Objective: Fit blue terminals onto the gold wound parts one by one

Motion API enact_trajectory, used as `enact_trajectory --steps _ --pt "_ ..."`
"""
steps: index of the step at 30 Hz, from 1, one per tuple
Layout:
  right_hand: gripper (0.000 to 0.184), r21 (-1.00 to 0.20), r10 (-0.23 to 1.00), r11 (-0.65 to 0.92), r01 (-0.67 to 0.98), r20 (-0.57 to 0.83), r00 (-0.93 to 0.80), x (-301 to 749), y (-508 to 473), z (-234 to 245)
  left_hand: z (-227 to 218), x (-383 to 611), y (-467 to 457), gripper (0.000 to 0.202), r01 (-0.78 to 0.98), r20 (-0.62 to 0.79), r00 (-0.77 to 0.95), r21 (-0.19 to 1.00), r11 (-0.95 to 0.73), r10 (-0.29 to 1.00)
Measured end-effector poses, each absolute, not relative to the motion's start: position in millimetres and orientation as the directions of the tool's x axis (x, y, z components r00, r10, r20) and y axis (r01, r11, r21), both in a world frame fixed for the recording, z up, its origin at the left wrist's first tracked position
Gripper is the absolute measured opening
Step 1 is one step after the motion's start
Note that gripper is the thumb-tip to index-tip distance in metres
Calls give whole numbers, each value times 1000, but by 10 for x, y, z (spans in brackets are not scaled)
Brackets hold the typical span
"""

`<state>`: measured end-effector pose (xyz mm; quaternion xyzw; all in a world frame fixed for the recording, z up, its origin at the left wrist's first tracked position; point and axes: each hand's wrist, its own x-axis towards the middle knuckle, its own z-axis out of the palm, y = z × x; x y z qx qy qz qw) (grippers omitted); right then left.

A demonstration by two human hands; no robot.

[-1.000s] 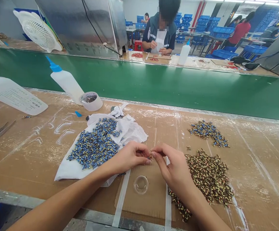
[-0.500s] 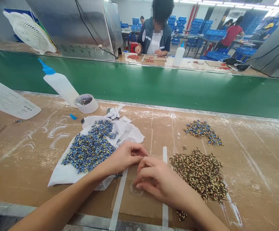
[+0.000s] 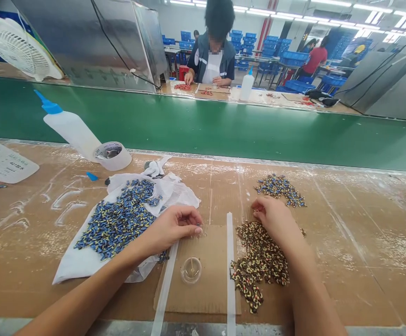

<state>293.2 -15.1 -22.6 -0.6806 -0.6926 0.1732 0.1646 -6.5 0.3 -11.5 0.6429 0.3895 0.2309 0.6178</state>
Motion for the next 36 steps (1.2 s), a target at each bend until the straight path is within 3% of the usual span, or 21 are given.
enact_trajectory --steps 3,5,8,10,13,16,20,26,36 --pt "9 -472 1000 25 881 15 -20 2876 -128 -244 -94 -75 -3 11 201 -171 583 978 64 794" --pt "8 -580 999 25 814 34 -7 2820 -131 -206 -68 -82 -8 11 199 -164 572 978 58 804" --pt "15 -854 998 2 521 32 48 2641 -164 -111 -22 -88 -16 10 206 -133 540 978 23 831" --pt "20 -959 998 -14 282 5 65 2451 -203 -56 2 -85 -26 9 207 -103 519 978 -8 849" --pt "19 -998 999 -32 58 -31 17 2158 -258 -34 12 -72 -55 10 210 -72 507 977 -41 859" --pt "17 -999 1000 -13 -51 -13 12 1974 -279 -84 6 -52 -94 11 218 -46 502 973 -75 864" --pt "14 -996 998 43 -77 40 43 1892 -280 -176 8 -22 -129 12 267 17 476 950 -163 879" --pt "16 -996 998 -53 -73 -51 -22 1837 -314 -208 23 1 -141 14 348 63 444 907 -236 894" --pt "20 -991 994 -19 130 -33 -105 1796 -389 -139 12 24 -134 15 414 36 452 877 -245 891"
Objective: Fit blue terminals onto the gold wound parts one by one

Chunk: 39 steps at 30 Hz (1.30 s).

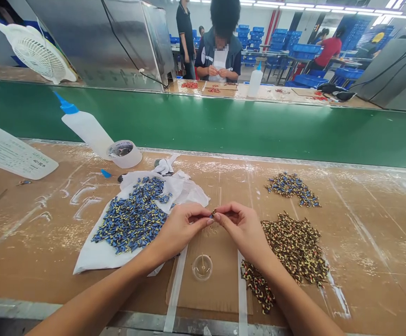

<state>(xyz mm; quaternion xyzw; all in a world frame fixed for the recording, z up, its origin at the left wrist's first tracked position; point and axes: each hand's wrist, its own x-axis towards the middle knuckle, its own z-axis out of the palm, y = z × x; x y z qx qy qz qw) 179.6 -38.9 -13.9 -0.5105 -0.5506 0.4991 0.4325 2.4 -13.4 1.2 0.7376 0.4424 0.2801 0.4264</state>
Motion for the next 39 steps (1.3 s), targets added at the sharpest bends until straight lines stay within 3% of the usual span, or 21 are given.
enact_trajectory --steps 5,13,21,29,34,39 --pt "17 -987 989 -14 162 -37 -141 1809 -400 -152 -9 9 -135 11 496 59 446 815 -301 893" --pt "11 -971 985 57 231 18 -171 1793 -437 -196 -93 -15 -137 10 594 216 568 561 -577 794" --pt "10 -933 978 90 348 17 -206 1749 -456 -353 -112 -15 -145 13 670 75 646 422 -611 760" --pt "10 -882 960 173 439 51 -276 1761 -452 -361 -143 -15 -138 13 664 -15 649 499 -557 761" --pt "12 -972 972 25 232 -31 -233 1771 -413 -384 -141 -19 -77 13 609 15 618 622 -491 786" --pt "24 -991 981 -111 79 -122 -153 1739 -378 -389 -106 -39 -34 11 592 62 625 611 -525 778"
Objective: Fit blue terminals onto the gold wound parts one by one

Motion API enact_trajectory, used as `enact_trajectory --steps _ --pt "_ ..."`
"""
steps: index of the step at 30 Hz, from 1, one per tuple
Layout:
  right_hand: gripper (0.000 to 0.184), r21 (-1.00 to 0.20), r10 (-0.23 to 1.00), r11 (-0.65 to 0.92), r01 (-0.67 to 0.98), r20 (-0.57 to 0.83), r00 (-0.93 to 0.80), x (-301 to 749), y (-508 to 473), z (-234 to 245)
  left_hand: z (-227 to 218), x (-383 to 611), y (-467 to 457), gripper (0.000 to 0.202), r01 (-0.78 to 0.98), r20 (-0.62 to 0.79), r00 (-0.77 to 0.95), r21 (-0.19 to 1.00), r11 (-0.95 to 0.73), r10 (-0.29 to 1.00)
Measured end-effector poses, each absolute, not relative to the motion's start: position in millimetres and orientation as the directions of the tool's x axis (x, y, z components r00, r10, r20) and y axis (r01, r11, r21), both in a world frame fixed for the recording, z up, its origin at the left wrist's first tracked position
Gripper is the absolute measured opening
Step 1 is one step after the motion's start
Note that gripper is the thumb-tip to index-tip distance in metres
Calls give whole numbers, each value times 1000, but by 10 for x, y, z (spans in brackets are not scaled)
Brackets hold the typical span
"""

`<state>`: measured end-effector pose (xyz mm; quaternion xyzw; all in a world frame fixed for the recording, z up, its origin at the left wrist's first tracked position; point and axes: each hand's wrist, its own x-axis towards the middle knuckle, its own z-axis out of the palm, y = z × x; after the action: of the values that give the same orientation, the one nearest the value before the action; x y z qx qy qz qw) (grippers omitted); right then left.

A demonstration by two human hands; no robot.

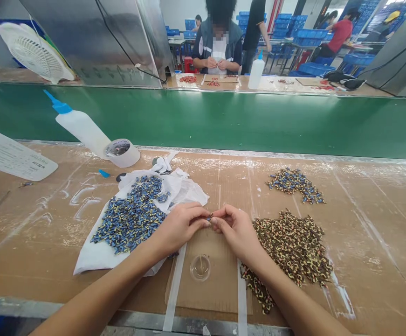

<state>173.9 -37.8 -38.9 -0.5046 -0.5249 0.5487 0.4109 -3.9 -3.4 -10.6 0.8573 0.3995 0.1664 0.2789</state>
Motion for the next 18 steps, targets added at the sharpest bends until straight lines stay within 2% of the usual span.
enact_trajectory --steps 5,11,18 --pt "29 -991 986 -124 42 -128 -109 1740 -358 -393 -108 -45 -62 20 623 40 627 575 -531 778" --pt "30 -984 973 -177 -19 -172 -151 1785 -323 -363 -133 -46 -20 20 620 49 613 588 -519 789" --pt "27 -990 977 -129 62 -137 -164 1769 -327 -389 -150 -58 -7 17 616 41 615 599 -512 787"
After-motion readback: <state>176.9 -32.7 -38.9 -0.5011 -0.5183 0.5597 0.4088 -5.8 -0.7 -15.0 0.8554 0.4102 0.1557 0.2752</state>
